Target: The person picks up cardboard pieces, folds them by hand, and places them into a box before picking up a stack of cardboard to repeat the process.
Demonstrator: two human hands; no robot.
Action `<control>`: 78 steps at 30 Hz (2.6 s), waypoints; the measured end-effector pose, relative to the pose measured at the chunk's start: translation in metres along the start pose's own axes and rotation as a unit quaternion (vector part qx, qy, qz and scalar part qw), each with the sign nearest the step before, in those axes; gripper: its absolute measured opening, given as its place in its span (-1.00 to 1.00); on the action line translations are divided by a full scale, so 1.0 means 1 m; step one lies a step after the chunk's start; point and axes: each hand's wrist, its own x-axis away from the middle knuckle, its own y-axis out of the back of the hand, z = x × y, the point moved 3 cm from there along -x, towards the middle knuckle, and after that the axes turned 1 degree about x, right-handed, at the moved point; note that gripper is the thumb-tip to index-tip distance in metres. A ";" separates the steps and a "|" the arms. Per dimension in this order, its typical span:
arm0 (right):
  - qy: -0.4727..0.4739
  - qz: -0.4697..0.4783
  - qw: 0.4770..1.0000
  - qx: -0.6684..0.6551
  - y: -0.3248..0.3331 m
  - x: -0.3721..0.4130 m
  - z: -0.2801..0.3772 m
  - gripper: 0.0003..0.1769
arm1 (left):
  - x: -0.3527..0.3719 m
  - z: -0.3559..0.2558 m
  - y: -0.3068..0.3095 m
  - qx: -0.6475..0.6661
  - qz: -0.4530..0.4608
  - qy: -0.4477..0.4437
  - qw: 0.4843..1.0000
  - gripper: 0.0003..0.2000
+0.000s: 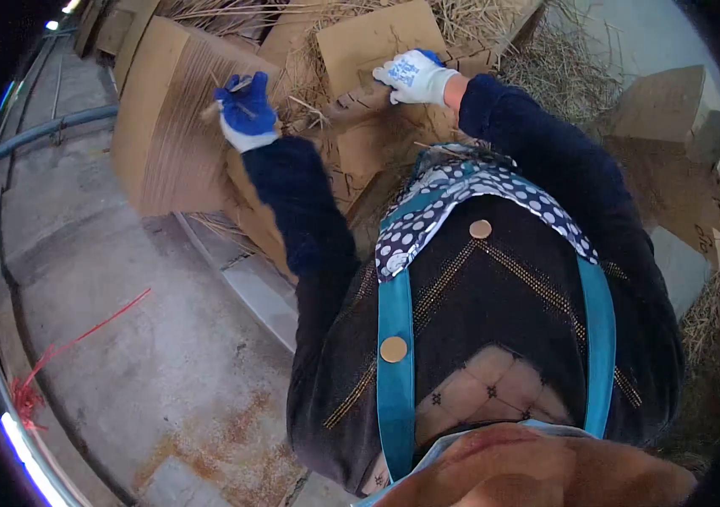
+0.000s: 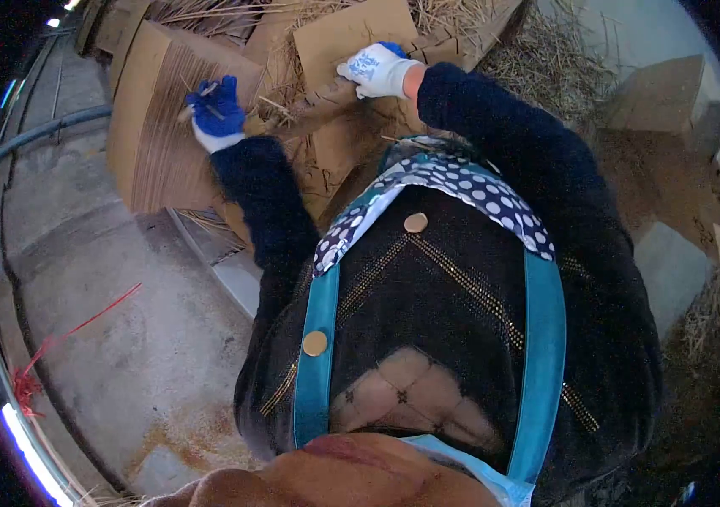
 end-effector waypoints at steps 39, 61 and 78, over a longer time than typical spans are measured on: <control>0.010 -0.066 0.997 0.028 -0.009 0.006 0.008 -0.66 | 0.016 0.017 0.054 -0.018 -0.075 -0.012 0.997 -0.79; -0.028 -0.022 0.999 0.018 -0.006 -0.005 0.004 -0.52 | 0.056 0.003 -0.082 -0.364 -0.055 -0.141 0.919 -0.71; -0.026 -0.037 0.999 0.007 -0.003 -0.003 0.005 -0.56 | 0.051 -0.049 -0.013 -0.419 -0.057 -0.150 0.894 -0.68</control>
